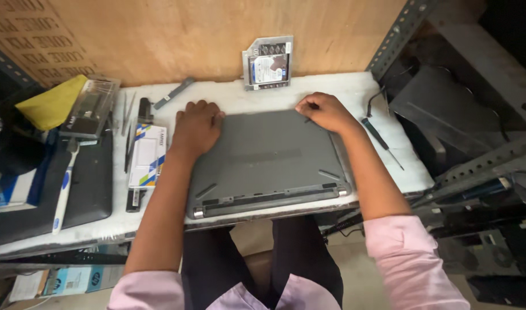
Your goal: The person installs a RAM module into a laptop motherboard, places the bottom cover, and secures it with screws. The person then picks up a hard drive and sets it aside.
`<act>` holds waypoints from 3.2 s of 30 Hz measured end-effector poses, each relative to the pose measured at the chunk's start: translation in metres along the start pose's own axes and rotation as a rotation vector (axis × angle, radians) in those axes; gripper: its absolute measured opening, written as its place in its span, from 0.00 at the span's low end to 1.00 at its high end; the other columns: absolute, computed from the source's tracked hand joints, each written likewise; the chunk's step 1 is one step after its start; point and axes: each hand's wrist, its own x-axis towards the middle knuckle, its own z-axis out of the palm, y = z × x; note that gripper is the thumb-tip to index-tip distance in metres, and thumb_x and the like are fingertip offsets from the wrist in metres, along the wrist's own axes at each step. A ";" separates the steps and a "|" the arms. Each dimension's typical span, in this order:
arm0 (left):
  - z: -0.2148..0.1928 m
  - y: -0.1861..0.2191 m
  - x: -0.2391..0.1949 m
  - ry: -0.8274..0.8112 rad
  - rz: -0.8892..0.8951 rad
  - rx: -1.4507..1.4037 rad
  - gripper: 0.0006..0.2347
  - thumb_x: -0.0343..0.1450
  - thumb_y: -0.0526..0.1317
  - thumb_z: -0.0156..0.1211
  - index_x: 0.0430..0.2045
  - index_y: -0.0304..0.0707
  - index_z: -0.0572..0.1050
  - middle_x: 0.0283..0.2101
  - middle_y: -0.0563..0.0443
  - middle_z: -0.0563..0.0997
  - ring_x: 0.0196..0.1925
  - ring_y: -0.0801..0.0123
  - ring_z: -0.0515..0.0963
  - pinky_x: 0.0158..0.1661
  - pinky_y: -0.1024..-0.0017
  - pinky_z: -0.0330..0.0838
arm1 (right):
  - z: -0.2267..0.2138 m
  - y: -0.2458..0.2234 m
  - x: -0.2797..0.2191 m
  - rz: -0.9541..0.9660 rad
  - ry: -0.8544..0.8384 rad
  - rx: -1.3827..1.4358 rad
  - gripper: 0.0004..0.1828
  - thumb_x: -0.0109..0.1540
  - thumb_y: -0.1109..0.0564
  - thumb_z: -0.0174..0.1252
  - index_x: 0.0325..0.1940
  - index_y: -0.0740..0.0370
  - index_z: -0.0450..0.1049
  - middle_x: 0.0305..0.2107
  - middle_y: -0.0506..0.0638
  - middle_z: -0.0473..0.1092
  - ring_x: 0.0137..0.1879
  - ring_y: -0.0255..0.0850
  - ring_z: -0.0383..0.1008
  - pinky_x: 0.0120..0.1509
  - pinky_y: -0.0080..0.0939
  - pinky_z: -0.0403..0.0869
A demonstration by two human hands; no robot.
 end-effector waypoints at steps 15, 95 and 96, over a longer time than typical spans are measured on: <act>0.002 -0.001 0.009 -0.047 0.027 0.091 0.11 0.75 0.45 0.51 0.33 0.38 0.78 0.41 0.42 0.79 0.50 0.48 0.76 0.46 0.46 0.68 | 0.001 -0.035 -0.002 -0.163 0.116 -0.345 0.28 0.68 0.37 0.58 0.31 0.66 0.76 0.30 0.62 0.72 0.38 0.59 0.73 0.45 0.53 0.71; -0.075 0.051 -0.147 0.106 -0.084 -0.128 0.15 0.74 0.34 0.53 0.54 0.26 0.75 0.58 0.31 0.78 0.63 0.46 0.77 0.60 0.60 0.71 | -0.021 -0.048 -0.216 -0.187 0.181 -0.373 0.31 0.72 0.40 0.39 0.68 0.63 0.69 0.67 0.52 0.66 0.75 0.49 0.60 0.77 0.53 0.55; -0.074 0.052 -0.147 0.107 -0.084 -0.126 0.15 0.74 0.34 0.53 0.54 0.26 0.75 0.58 0.31 0.77 0.64 0.47 0.76 0.60 0.60 0.70 | -0.022 -0.051 -0.217 -0.202 0.182 -0.444 0.31 0.71 0.39 0.38 0.68 0.62 0.69 0.67 0.51 0.65 0.75 0.50 0.60 0.76 0.54 0.54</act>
